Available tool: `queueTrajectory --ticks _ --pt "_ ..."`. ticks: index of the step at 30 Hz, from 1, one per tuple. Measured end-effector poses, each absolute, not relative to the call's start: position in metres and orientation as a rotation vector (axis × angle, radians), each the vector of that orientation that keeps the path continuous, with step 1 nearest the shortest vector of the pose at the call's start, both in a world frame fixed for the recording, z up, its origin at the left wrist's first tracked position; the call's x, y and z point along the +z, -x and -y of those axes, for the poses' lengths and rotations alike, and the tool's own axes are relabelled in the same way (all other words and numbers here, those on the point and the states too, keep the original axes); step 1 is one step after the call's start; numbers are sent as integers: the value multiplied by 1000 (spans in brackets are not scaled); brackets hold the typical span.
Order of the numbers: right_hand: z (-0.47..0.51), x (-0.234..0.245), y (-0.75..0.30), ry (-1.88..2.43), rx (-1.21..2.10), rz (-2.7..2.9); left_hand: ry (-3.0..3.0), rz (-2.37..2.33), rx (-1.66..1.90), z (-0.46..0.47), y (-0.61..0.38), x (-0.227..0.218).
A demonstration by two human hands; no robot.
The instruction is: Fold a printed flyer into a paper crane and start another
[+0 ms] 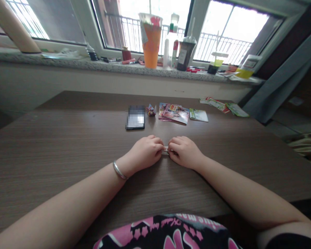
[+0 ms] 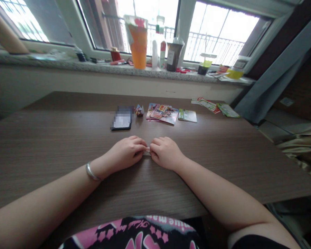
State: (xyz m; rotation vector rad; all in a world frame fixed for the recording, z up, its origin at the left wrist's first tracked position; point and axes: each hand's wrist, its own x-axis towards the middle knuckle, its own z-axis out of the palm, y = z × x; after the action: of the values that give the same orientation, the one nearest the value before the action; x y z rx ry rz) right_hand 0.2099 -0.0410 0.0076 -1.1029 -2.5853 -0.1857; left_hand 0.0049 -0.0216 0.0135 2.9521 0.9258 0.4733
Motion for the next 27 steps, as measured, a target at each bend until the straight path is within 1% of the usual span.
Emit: queueTrajectory --ticks 9,15,27 --pt "42 8 -209 1152 -169 2593 -2949 -933 478 20 -5 12" --pt "40 5 -208 1189 -231 2583 -2953 -939 460 21 -6 13" --pt "47 11 -205 1066 -297 2708 -2991 -942 408 25 -7 21"
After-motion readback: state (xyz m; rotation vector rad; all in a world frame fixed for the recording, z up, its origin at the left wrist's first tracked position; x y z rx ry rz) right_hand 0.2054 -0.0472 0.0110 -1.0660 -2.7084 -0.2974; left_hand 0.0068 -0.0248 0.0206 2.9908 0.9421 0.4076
